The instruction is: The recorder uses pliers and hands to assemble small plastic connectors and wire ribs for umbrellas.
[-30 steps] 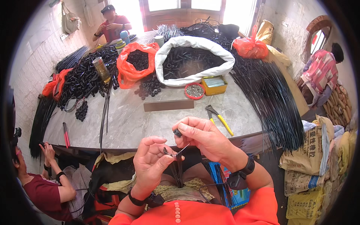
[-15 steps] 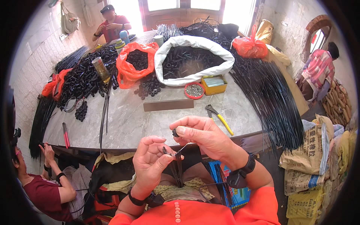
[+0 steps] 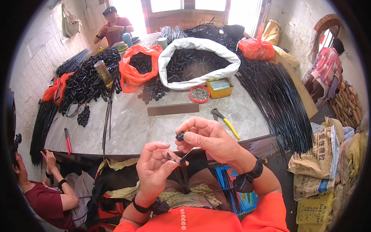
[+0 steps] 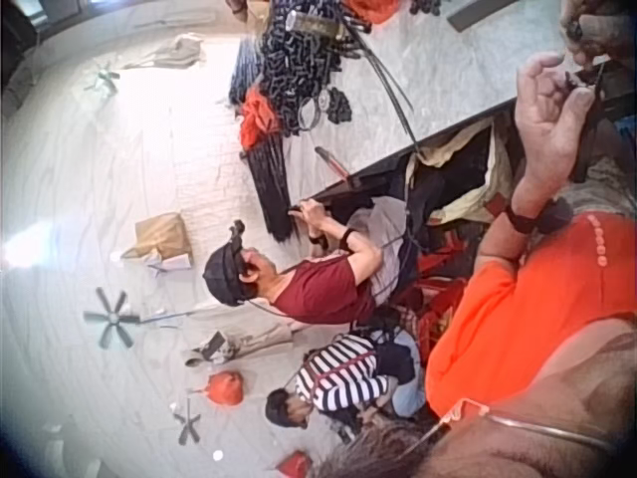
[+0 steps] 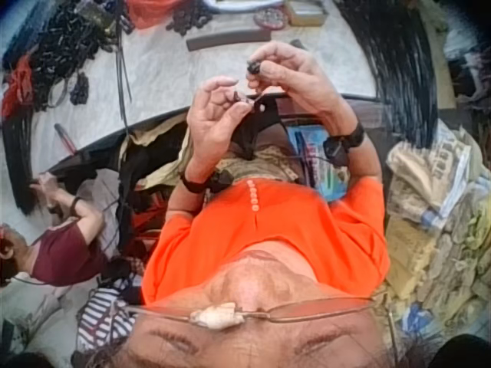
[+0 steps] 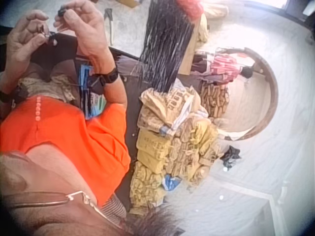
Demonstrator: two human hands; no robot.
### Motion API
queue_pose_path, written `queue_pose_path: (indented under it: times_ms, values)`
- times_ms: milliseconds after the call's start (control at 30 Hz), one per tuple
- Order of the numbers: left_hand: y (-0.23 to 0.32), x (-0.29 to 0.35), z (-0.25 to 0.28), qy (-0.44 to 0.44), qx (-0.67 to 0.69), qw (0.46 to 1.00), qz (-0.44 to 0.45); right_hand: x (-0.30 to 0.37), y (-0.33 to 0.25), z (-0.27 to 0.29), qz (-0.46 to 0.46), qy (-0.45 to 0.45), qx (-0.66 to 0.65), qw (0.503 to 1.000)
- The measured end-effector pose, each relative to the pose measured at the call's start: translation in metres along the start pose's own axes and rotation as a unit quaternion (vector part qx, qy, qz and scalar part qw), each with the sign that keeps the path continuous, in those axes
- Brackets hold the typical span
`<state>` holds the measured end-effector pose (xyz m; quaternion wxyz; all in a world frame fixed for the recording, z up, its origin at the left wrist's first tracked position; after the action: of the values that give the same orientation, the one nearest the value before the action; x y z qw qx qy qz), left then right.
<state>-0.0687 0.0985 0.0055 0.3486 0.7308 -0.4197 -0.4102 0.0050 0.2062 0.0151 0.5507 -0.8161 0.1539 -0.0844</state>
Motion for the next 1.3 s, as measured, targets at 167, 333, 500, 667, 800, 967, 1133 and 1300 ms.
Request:
queue_pose_path:
  times_ms: [167,333,500,667,800,967,1133,1300]
  values:
    - [0.0,0.0,0.0,0.0,-0.004,1.0,0.002,-0.002,-0.004,-0.003,0.046,-0.018,0.01,0.999]
    - [-0.001,0.001,0.001,0.007,0.01,1.0,0.004,-0.003,-0.004,-0.007,0.028,-0.038,0.021,0.999]
    - [-0.001,0.001,0.0,0.003,0.004,1.0,0.002,-0.004,-0.005,-0.004,0.043,-0.037,0.047,0.997]
    - [-0.002,0.0,0.001,0.006,0.012,1.0,0.002,-0.006,-0.008,-0.006,0.044,-0.011,0.049,0.998]
    - [-0.003,0.0,0.002,0.011,0.01,1.0,-0.004,-0.01,-0.001,-0.005,0.007,-0.013,0.053,0.999]
    - [-0.001,-0.002,0.004,0.013,-0.005,1.0,-0.012,-0.01,0.001,-0.008,-0.015,-0.01,0.04,0.999]
    - [-0.001,-0.002,0.003,0.013,-0.005,1.0,-0.015,-0.007,0.0,-0.009,-0.032,0.001,0.024,0.999]
    - [-0.002,-0.002,0.002,0.014,0.0,1.0,-0.017,-0.006,-0.006,-0.016,-0.04,-0.001,0.038,0.998]
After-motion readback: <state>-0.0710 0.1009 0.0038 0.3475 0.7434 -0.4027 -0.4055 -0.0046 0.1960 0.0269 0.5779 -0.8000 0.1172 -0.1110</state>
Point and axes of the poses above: each hand's wrist, its own x-axis away from the middle knuckle, its own z-axis out of the back of the hand, y = z × x, the point moved 10 cm from there along -x, towards the middle knuckle, and after that the axes turned 2 degrees about -y, right-handed, at the moved point
